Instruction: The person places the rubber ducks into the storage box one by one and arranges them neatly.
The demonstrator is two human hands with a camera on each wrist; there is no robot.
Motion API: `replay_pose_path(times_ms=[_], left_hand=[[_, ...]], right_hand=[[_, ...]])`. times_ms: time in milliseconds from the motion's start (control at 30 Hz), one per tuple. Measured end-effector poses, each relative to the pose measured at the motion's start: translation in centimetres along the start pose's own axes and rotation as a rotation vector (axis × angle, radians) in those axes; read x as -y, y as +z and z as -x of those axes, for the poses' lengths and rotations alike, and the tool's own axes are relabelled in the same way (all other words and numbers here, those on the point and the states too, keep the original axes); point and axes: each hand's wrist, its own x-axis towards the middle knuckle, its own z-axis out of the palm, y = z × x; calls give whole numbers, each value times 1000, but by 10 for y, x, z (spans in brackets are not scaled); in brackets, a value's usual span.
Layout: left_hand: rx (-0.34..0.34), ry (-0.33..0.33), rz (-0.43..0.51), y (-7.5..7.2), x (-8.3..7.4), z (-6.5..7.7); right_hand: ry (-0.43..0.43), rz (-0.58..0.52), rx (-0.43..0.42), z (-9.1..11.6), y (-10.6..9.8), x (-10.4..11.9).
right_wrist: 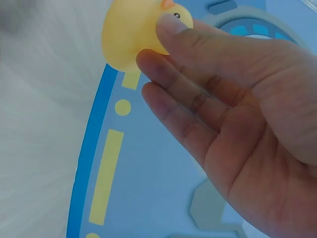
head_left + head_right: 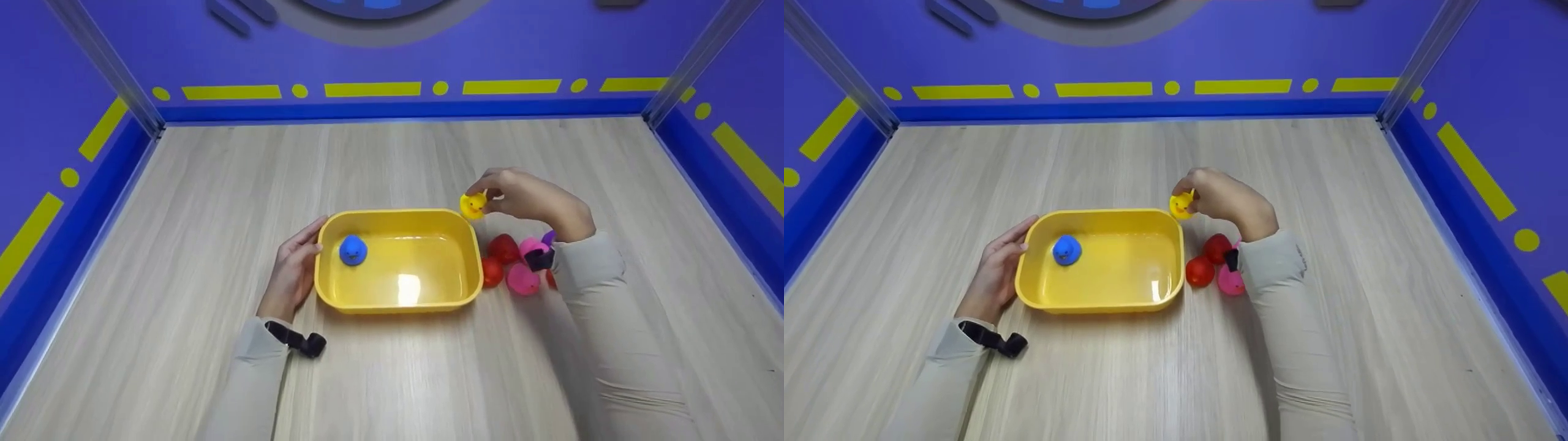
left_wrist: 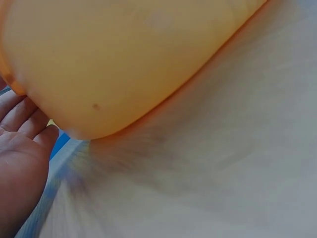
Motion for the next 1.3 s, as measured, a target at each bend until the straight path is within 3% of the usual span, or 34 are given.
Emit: replay_pose_path(times_ms=[567,1100,1300], left_hand=[[-12,4,-6,1,-1,2],[-1,-1,-18,1,1,1],[8,3,-19,0,1,0]], right_hand=[[-109,15,13,-19,5,29],[-41,34,119,-38,18,60],[-86,30,164,-46,24,71]])
